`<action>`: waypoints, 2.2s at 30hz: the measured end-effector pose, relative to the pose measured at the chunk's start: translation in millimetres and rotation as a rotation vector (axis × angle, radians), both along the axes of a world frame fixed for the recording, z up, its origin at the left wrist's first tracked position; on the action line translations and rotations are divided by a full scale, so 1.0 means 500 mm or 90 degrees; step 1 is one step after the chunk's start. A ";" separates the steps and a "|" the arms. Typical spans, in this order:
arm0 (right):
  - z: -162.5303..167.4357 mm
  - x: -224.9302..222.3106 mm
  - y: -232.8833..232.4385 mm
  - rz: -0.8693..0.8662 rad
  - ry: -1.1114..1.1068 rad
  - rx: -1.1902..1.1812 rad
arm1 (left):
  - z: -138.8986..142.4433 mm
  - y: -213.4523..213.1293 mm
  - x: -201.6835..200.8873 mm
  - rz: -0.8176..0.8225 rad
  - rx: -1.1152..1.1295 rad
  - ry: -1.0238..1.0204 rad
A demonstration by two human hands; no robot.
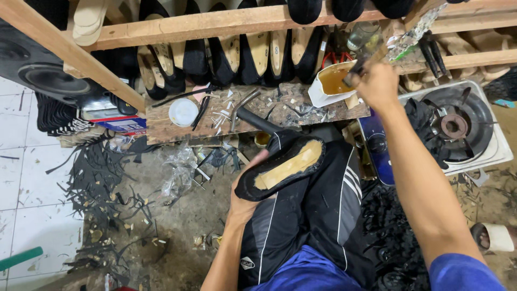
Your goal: The person holds a black fabric shoe upper on a last and brushes glue along its edge using a long-handled brush, dipping the brush into a cup of glue on the workbench. They finish one shoe, place it on the overhead rack, take another shoe from the rack, and continue brushing glue along its edge.
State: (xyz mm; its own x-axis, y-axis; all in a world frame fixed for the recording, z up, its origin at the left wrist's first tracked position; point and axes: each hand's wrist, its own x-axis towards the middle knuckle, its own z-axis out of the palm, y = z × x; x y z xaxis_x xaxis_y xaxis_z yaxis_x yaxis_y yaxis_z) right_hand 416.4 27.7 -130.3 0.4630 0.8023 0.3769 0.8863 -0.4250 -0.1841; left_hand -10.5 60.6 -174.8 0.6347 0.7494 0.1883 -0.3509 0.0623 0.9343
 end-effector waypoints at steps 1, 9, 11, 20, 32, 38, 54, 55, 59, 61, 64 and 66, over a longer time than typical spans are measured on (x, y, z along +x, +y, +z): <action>0.012 -0.001 -0.010 -0.009 0.002 0.043 | 0.002 -0.003 0.002 -0.007 -0.039 0.007; 0.077 -0.049 -0.063 -0.056 0.199 0.035 | 0.032 -0.060 0.028 0.063 0.034 0.007; 0.106 -0.076 -0.077 -0.036 0.246 -0.030 | 0.053 -0.073 0.033 0.120 0.195 0.045; 0.273 -0.433 -0.300 0.069 0.587 0.508 | 0.171 -0.078 0.090 0.213 0.483 -0.089; 0.339 -0.494 -0.310 0.207 0.343 0.449 | 0.225 -0.065 0.102 0.183 0.589 -0.152; 0.363 -0.474 -0.311 0.334 0.393 0.425 | 0.238 -0.060 0.088 0.161 0.617 -0.148; 0.376 -0.459 -0.293 0.313 0.339 0.395 | 0.239 -0.066 0.066 0.148 0.618 -0.155; 0.378 -0.459 -0.291 0.304 0.334 0.394 | 0.239 -0.066 0.065 0.147 0.620 -0.149; 0.382 -0.454 -0.290 0.311 0.277 0.352 | 0.242 -0.067 0.065 0.152 0.621 -0.145; 0.381 -0.456 -0.295 0.333 0.276 0.342 | 0.242 -0.068 0.066 0.153 0.615 -0.147; 0.384 -0.465 -0.301 0.357 0.294 0.330 | 0.242 -0.067 0.065 0.152 0.613 -0.142; 0.392 -0.474 -0.305 0.353 0.308 0.309 | 0.242 -0.066 0.065 0.151 0.610 -0.133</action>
State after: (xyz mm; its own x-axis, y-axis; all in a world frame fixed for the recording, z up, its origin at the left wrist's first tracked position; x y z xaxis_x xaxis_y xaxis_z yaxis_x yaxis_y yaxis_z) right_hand 179.3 -124.9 65.5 0.2518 0.7613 0.5975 0.7197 0.2654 -0.6415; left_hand 21.8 27.8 -54.1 0.3734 0.3261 0.8685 -0.4193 -0.7757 0.4716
